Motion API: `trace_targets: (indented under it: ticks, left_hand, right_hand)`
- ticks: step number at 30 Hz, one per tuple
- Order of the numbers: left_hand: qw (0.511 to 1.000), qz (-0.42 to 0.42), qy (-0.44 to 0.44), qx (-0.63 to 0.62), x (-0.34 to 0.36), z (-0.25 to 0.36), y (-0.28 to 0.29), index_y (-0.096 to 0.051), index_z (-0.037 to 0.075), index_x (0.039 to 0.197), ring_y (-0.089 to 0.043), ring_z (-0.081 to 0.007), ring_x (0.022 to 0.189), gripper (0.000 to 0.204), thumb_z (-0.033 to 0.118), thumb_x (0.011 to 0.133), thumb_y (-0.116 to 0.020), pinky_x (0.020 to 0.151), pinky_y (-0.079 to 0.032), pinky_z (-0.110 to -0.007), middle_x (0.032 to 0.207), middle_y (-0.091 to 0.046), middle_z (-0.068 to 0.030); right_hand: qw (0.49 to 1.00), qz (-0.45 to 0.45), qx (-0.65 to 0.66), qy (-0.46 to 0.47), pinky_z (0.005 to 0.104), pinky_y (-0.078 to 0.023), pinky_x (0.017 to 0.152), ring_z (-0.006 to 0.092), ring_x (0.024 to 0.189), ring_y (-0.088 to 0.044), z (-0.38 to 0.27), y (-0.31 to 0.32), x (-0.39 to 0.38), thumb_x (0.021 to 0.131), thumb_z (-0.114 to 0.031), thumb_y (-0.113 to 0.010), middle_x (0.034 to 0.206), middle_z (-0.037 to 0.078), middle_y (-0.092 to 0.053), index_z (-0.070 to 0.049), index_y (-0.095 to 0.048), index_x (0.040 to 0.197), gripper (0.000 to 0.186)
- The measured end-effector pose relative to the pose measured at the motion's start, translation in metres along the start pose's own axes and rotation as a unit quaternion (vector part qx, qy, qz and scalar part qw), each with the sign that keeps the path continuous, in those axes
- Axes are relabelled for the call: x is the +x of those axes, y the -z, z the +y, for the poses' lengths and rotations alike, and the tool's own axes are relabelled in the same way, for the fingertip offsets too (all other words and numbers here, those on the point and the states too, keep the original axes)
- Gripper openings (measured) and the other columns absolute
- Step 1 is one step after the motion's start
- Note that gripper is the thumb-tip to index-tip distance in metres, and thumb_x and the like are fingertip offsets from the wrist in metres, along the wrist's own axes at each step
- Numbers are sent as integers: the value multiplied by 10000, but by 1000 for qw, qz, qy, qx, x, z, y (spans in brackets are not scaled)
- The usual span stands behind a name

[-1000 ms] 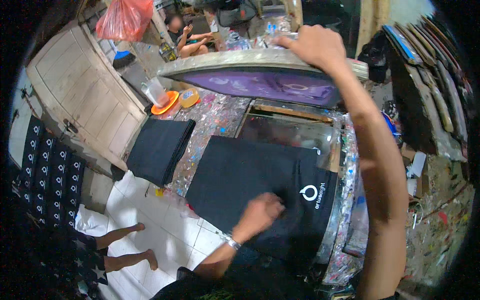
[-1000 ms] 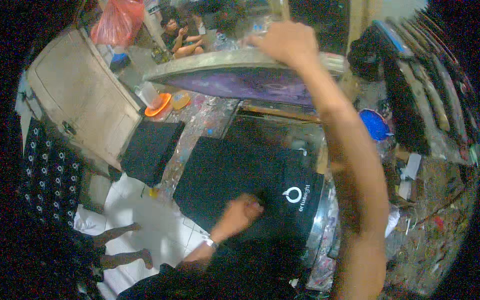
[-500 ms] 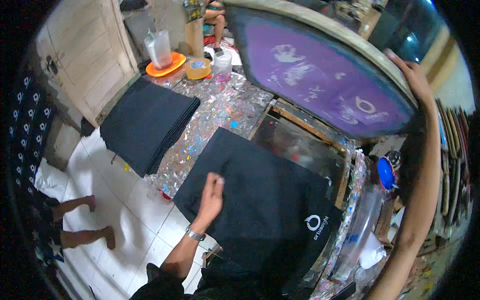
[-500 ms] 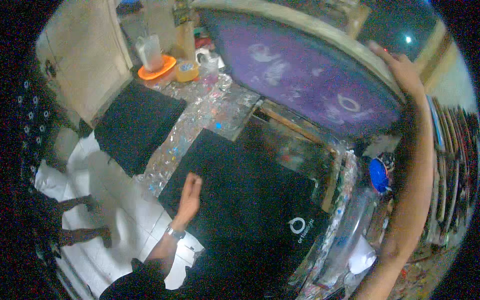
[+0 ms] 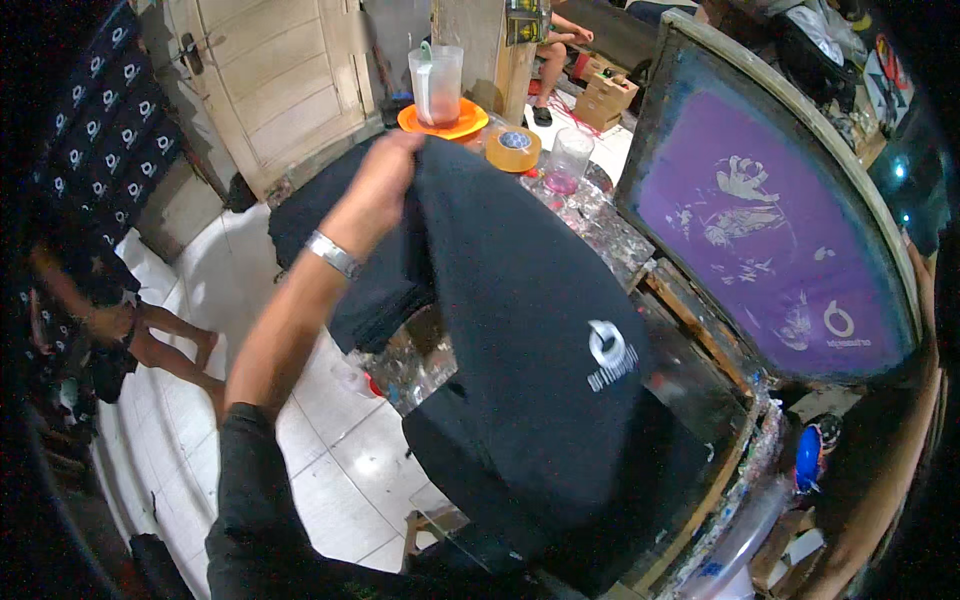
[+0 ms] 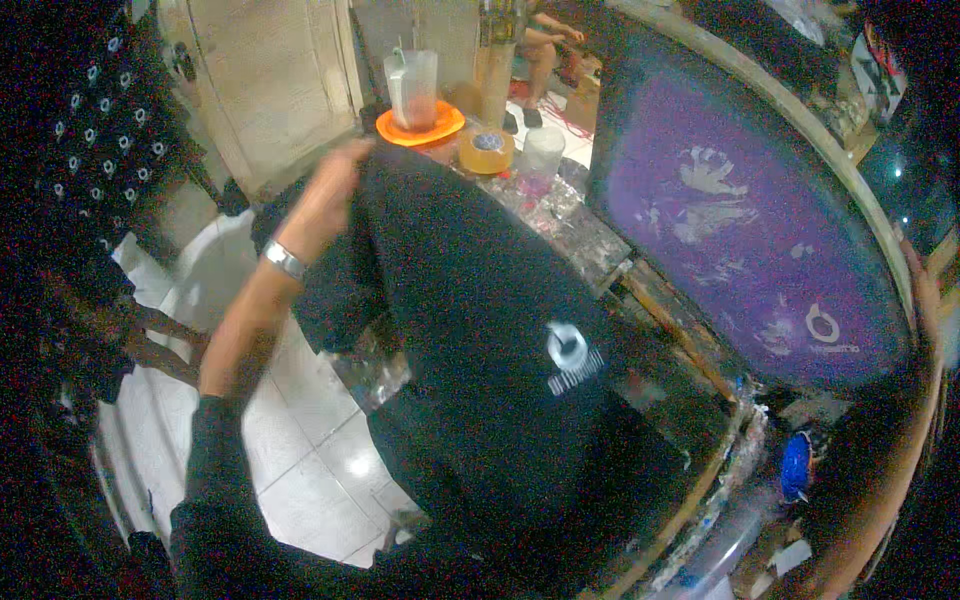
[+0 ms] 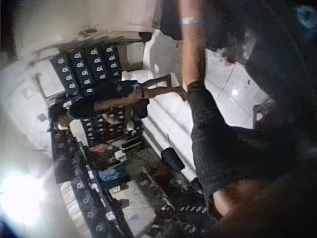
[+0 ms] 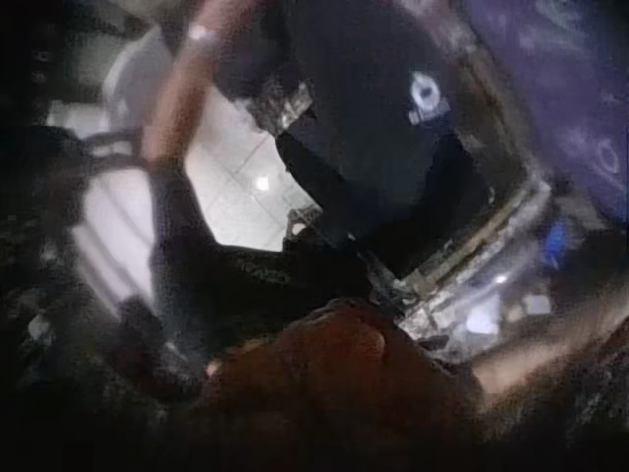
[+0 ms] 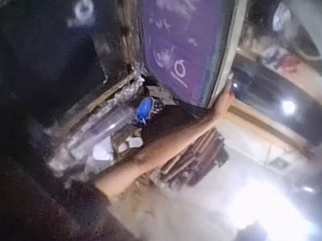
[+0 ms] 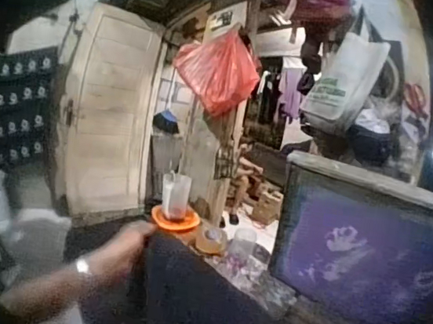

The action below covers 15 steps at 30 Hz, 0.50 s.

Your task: The person screen prints logos onto black t-shirts by placing each shirt on the printing platen, lowering the screen, and using a squeegee to apply white ink before lifting the screen and passing the shirt to an assistant.

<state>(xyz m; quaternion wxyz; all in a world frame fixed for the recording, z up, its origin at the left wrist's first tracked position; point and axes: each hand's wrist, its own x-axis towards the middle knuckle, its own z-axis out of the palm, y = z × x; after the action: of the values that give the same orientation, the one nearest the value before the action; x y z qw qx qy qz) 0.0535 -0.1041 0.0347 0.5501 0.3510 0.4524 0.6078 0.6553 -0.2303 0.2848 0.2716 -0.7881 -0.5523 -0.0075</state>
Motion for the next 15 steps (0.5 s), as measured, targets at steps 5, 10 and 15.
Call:
trace_targets:
  ticks: [5, 10, 15]
  left_hand:
    - [836, 164, -170, 495, 73, 72, 192, -583, -64, 1017, -634, -282, 883, 297, 200, 921, -486, 776, -493, -413, 910, -645, -178]
    - [567, 226, -440, 659, 21, 15, 138, -546, -46, 1132, -561, -384, 1067, 268, 135, 941, -495, 922, -440, -417, 1110, -593, -235]
    - [588, -351, -414, 599, -226, -163, -116, -560, 46, 1238, -489, -395, 1202, 497, 311, 829, -658, 1020, -370, -518, 1249, -546, -195]
  right_hand:
    - [999, -9, -7, 37, 380, -351, 1043, 301, 1210, -487, -15, 12, -21, 878, -579, -553, 1322, 240, -519, 97, -511, 1290, 793]
    - [994, 22, -24, 102, 431, -360, 1042, 348, 1229, -481, 32, 13, -14, 833, -649, -531, 1330, 252, -511, 66, -557, 1249, 827]
    - [993, 35, -108, 35, 496, -381, 1025, 402, 1199, -511, -11, -4, -14, 758, -767, -518, 1302, 263, -535, 34, -623, 1183, 913]
